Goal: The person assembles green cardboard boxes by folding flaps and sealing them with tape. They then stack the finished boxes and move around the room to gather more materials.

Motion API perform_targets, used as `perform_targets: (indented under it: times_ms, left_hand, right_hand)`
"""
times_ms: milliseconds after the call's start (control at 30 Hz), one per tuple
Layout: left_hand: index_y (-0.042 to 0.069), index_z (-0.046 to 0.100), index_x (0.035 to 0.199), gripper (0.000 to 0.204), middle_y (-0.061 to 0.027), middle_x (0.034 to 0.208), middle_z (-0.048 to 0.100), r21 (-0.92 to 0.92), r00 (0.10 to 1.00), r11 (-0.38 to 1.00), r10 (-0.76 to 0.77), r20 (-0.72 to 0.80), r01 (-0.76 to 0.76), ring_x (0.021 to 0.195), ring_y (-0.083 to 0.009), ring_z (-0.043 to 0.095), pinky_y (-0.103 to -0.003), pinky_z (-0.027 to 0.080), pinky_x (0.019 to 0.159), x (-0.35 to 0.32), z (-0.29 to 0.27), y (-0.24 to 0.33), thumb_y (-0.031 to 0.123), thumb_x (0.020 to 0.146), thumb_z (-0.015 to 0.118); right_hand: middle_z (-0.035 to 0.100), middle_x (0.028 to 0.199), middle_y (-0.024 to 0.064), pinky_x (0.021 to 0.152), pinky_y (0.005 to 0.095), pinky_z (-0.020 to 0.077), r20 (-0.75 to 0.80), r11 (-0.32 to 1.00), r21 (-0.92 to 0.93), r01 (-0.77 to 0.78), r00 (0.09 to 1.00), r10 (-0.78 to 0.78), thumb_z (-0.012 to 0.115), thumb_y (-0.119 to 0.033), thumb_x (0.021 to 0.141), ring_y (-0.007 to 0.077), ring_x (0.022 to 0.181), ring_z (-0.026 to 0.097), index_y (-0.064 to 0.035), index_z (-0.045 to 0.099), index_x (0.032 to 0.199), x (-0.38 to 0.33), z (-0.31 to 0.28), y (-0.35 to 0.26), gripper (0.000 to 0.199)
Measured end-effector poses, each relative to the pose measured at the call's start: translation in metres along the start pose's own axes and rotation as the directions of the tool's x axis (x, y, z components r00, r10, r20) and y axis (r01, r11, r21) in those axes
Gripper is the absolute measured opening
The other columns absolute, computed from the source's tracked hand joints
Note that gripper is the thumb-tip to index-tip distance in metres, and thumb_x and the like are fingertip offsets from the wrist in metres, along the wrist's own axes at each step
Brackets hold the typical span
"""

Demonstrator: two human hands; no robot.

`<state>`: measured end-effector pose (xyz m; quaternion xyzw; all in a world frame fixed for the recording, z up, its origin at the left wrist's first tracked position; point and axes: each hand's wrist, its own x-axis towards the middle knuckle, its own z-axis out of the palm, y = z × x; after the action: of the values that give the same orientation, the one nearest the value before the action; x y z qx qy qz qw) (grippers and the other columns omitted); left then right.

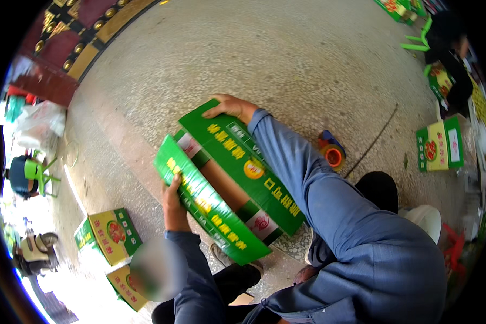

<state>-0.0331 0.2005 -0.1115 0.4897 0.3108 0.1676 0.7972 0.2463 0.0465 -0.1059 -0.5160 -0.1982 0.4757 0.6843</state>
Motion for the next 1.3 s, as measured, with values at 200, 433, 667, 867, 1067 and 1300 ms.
perform_targets:
  times_ms: [200,433,667,867,1067,1300]
  left_hand:
    - [-0.007,0.044,0.131,0.072,-0.0148,0.113,0.061,0.185,0.961,0.944,0.261,0.095,-0.274,0.101,-0.0242,0.062,-0.032,0.049,0.089,-0.032,0.035,0.003,0.017,0.072,0.076]
    - [0.0,0.057,0.112,0.035,-0.0077,0.095,0.066,0.225,0.996,0.971,-0.086,0.0,0.084,0.076,-0.0164,0.064,-0.028,0.053,0.068,0.022,0.038,0.0,0.014,0.084,0.072]
    - [0.005,0.047,0.132,0.063,-0.0093,0.115,0.061,-0.291,0.961,0.921,-0.217,0.173,0.26,0.096,-0.0247,0.063,-0.039,0.053,0.084,-0.084,0.009,-0.062,0.049,0.089,0.058]
    - [0.003,0.059,0.111,0.051,-0.0099,0.085,0.067,-0.102,0.95,0.946,-0.3,0.086,0.308,0.069,-0.0215,0.066,-0.034,0.056,0.062,-0.064,0.048,0.018,0.05,0.092,0.056]
    - [-0.001,0.055,0.118,0.045,-0.0126,0.096,0.067,0.218,0.972,0.954,-0.224,0.075,0.204,0.077,-0.021,0.067,-0.033,0.056,0.07,-0.057,0.061,0.033,0.033,0.09,0.065]
    - [-0.001,0.05,0.125,0.049,-0.0114,0.108,0.062,0.107,0.98,0.984,-0.153,0.13,0.14,0.091,-0.023,0.063,-0.034,0.053,0.081,-0.032,0.035,-0.013,0.017,0.084,0.069]
  right_hand:
    - [0.065,0.094,0.0074,0.08,0.0306,0.0495,-0.088,0.913,-0.349,0.21,0.963,-0.256,0.084,-0.017,0.065,0.0163,0.088,0.062,-0.0012,0.058,0.105,-0.066,0.0,-0.013,0.05]
    - [0.063,0.117,0.0188,0.095,0.0351,0.0451,-0.359,0.944,-0.326,-0.052,0.93,-0.073,0.083,-0.035,0.069,0.0269,0.108,0.06,0.005,0.049,0.129,-0.051,-0.018,0.005,0.079]
    - [0.054,0.131,0.0148,0.096,0.0324,0.047,-0.238,0.971,0.229,0.067,0.971,-0.011,0.071,-0.023,0.084,0.0207,0.113,0.057,-0.002,0.035,0.143,-0.197,0.02,0.04,0.072]
    - [0.064,0.112,0.0103,0.074,0.028,0.0547,-0.215,0.976,0.217,-0.036,0.973,0.084,0.074,-0.025,0.083,0.0151,0.09,0.065,-0.0019,0.048,0.128,-0.167,0.034,-0.014,0.057]
    - [0.061,0.118,0.0101,0.082,0.031,0.0532,-0.29,0.99,-0.081,-0.113,0.953,0.084,0.076,-0.024,0.081,0.0176,0.098,0.063,-0.002,0.041,0.136,-0.165,0.036,-0.023,0.069]
    - [0.059,0.127,0.013,0.102,0.037,0.0416,-0.256,0.985,-0.164,0.046,0.963,-0.087,0.085,-0.012,0.067,0.0237,0.117,0.055,-0.0032,0.043,0.137,-0.152,0.0,0.043,0.082]
